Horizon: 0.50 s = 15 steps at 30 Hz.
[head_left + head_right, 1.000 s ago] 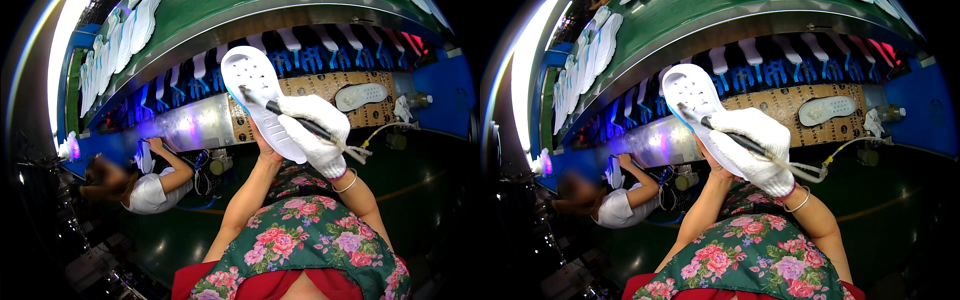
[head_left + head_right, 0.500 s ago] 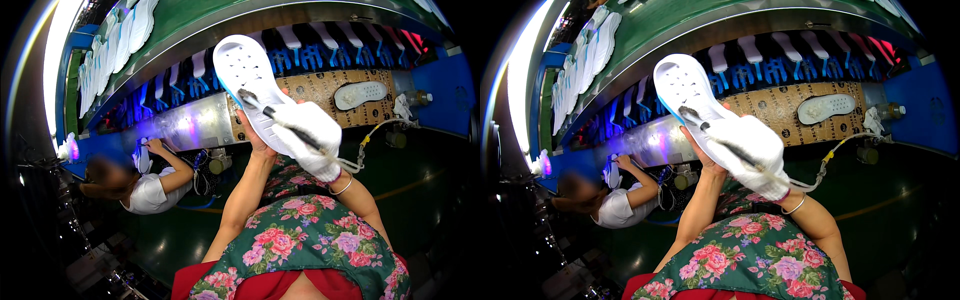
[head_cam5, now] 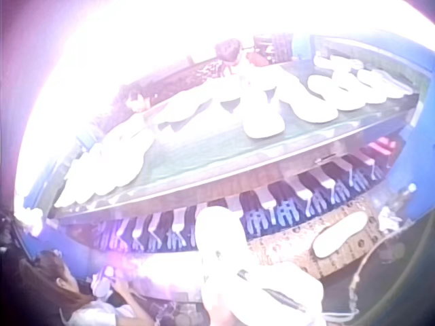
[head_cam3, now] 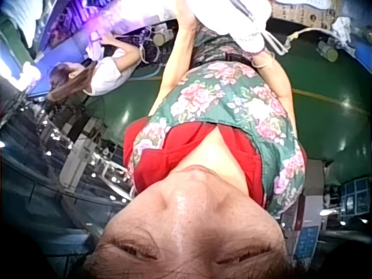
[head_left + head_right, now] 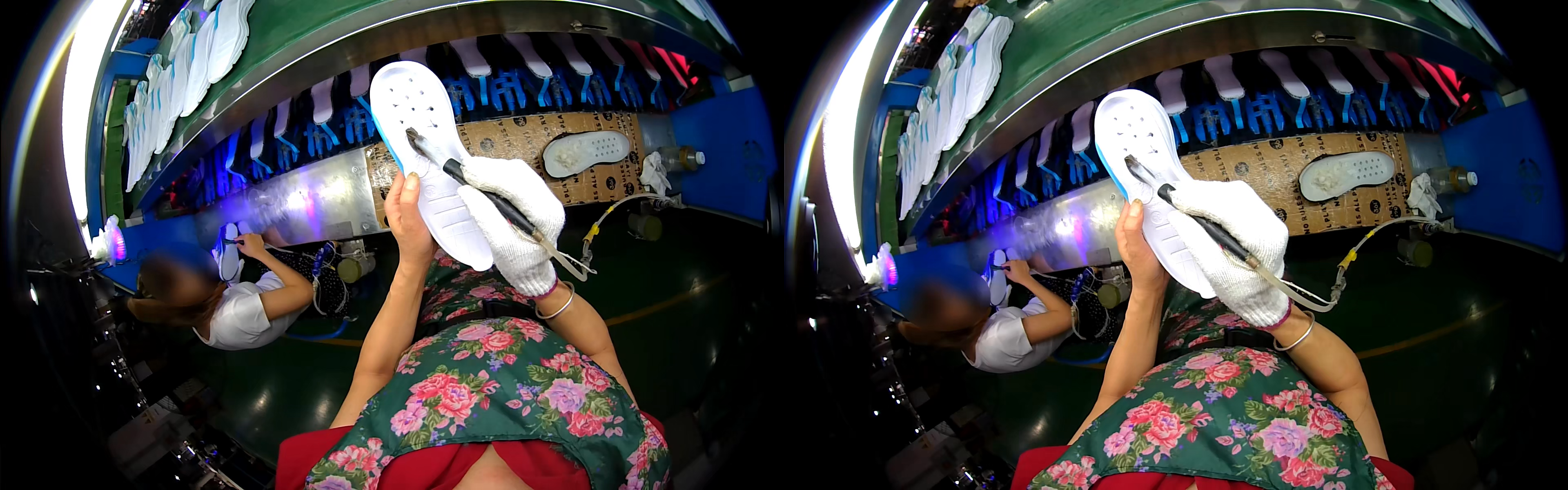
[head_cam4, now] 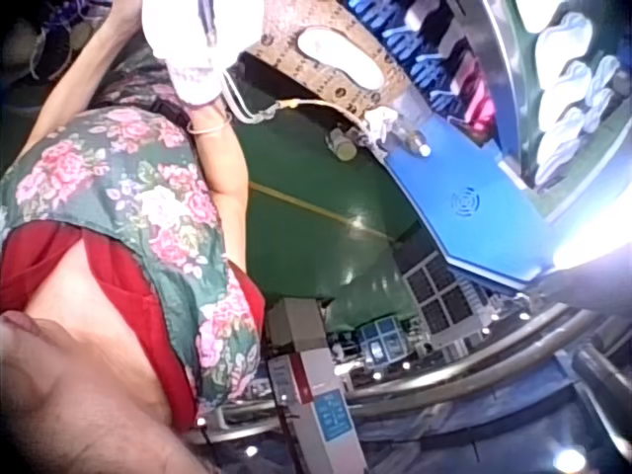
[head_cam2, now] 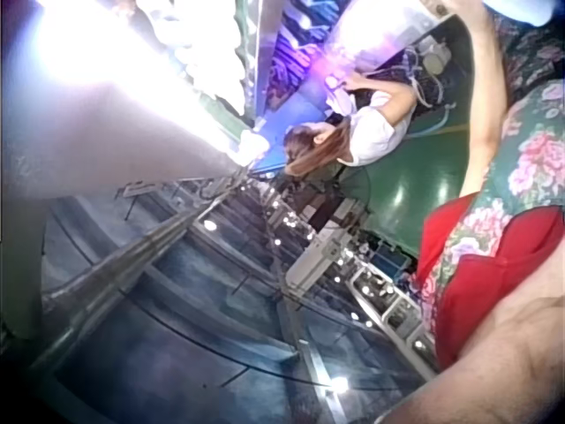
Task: The person applies a dark liquid adhesive to the interior surface of white shoe soles using a brush, then places the soles onto a moving conveyor belt.
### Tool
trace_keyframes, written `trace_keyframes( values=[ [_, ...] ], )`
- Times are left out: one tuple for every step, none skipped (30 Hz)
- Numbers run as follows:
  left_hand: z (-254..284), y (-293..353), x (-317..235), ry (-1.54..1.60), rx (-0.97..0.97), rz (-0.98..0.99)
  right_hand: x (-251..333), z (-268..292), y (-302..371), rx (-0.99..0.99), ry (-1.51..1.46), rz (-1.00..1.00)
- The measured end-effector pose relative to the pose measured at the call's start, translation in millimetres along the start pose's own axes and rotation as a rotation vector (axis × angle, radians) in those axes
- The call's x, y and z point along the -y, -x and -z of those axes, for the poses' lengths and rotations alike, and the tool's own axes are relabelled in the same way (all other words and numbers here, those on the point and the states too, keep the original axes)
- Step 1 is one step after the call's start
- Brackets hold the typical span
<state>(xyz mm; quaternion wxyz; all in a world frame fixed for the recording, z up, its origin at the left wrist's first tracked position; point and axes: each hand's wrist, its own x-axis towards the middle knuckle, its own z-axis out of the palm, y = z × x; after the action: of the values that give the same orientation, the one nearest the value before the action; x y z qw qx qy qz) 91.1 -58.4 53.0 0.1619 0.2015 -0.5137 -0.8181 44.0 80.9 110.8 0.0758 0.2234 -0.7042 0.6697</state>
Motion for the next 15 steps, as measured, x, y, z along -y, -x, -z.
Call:
trace_keyframes(
  values=[
    [-2.7, 2.4, -1.5, -0.008, -0.022, -0.029, 0.1, -0.5, 0.6, -0.006, 0.003, 0.0],
    [-0.6, 3.5, -1.1, -0.053, -0.019, -0.035, -0.5, -1.0, 1.2, -0.01, 0.011, 0.008],
    [3.4, 4.1, -1.1, -0.098, -0.014, -0.041, -1.1, -1.7, 1.9, -0.015, 0.018, 0.016],
    [5.3, 5.1, -1.1, -0.143, -0.01, -0.046, -1.5, -2.3, 2.5, -0.021, 0.026, 0.024],
    [3.5, 7.0, -2.0, -0.141, -0.004, -0.073, -1.6, -2.8, 3.1, -0.025, 0.02, 0.017],
    [-0.1, 8.9, -4.4, -0.141, 0.004, -0.1, -1.8, -3.4, 3.8, -0.031, 0.014, 0.01],
    [-2.5, 10.5, -6.2, -0.14, 0.011, -0.126, -1.9, -4.1, 4.1, -0.037, 0.008, 0.003],
    [-1.3, 11.4, -8.4, -0.073, 0.042, -0.08, -1.8, -5.0, 3.8, -0.045, 0.004, 0.005],
    [0.6, 11.8, -12.8, -0.009, 0.075, -0.036, -0.8, -5.4, 2.8, -0.055, -0.003, 0.008],
    [1.5, 12.6, -15.3, 0.055, 0.107, 0.009, 0.0, -5.7, 2.0, -0.066, -0.01, 0.011],
    [0.3, 13.8, -15.1, 0.14, 0.111, 0.022, 0.9, -5.8, 1.6, -0.069, -0.014, -0.004],
    [-0.3, 15.1, -14.0, 0.226, 0.113, 0.031, 1.6, -7.3, 1.7, -0.069, -0.019, -0.016],
    [-1.0, 16.4, -12.9, 0.312, 0.115, 0.041, 2.2, -8.3, 1.9, -0.069, -0.024, -0.028],
    [-2.2, 17.8, -12.4, 0.37, 0.1, 0.058, 2.0, -9.1, 2.5, -0.067, -0.031, -0.023],
    [-3.6, 18.7, -11.4, 0.427, 0.085, 0.077, 0.8, -9.8, 3.3, -0.065, -0.037, -0.019]
  ],
)
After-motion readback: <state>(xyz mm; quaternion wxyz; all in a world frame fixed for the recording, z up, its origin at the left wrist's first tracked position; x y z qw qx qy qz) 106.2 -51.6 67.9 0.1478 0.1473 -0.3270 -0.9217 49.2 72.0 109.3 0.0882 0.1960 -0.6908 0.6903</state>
